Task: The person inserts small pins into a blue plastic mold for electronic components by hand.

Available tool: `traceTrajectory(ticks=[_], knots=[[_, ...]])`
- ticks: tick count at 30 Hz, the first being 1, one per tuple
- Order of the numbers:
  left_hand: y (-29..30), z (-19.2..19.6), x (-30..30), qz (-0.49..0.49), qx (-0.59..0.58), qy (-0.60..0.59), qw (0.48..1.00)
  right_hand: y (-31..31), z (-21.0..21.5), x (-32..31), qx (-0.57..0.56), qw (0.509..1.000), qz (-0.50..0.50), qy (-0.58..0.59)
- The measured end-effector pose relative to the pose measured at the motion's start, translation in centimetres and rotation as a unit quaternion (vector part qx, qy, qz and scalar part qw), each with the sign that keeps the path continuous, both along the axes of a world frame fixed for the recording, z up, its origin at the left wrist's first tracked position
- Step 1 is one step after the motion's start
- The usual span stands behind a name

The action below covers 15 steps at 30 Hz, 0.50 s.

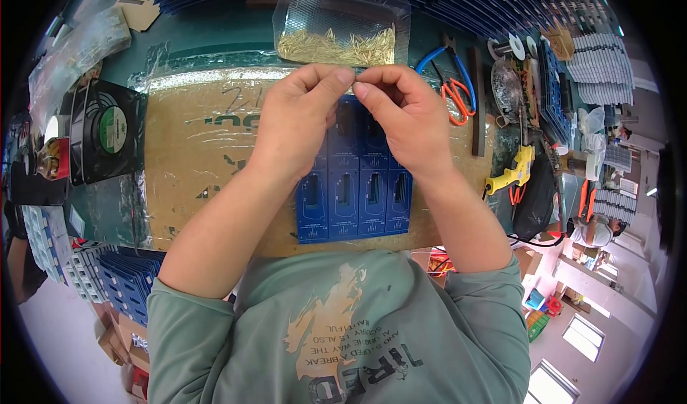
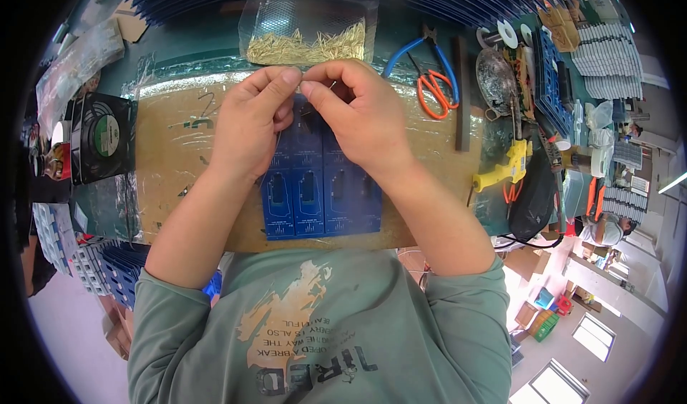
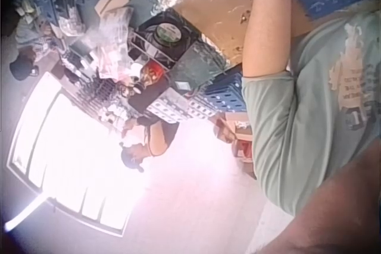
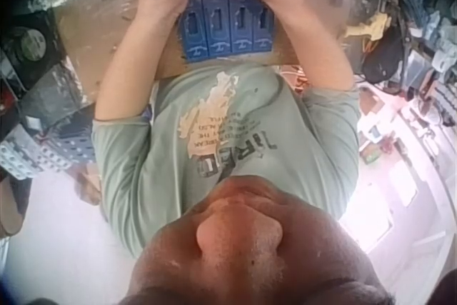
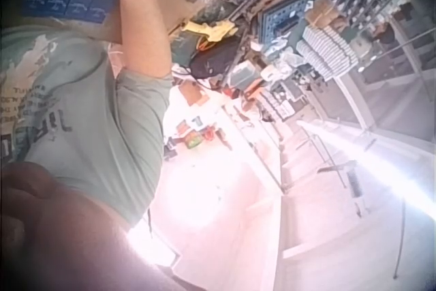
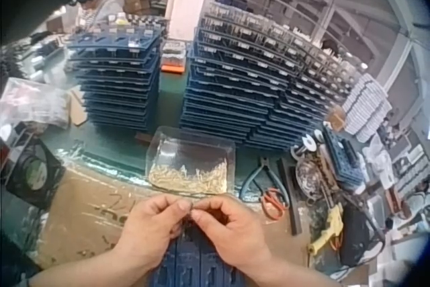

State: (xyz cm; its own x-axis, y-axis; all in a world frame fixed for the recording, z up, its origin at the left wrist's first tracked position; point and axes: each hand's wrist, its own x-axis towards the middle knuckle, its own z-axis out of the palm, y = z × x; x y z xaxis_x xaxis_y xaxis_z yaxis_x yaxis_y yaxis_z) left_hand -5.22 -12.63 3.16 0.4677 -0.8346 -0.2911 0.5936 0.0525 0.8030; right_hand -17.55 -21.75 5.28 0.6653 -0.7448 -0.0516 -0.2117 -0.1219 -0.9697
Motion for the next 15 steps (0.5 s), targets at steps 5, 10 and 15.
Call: traceTrajectory(ticks=[5, 10, 15], knots=[[0.08, 0.02, 0.14, -0.007, -0.001, 0.011, 1.0, -0.02, 0.07, 0.04, 0.018, 1.0, -0.013, 0.019], [0.01, 0.33, -0.03, -0.003, 0.014, -0.008, 1.0, 0.14, 0.37, 0.05, -0.047, 0.999, 0.003, 0.024], [-0.02, 0.38, 0.15, 0.024, 0.008, 0.0, 1.0, 0.1, 0.5, -0.04, -0.055, 0.998, 0.018, 0.025]])
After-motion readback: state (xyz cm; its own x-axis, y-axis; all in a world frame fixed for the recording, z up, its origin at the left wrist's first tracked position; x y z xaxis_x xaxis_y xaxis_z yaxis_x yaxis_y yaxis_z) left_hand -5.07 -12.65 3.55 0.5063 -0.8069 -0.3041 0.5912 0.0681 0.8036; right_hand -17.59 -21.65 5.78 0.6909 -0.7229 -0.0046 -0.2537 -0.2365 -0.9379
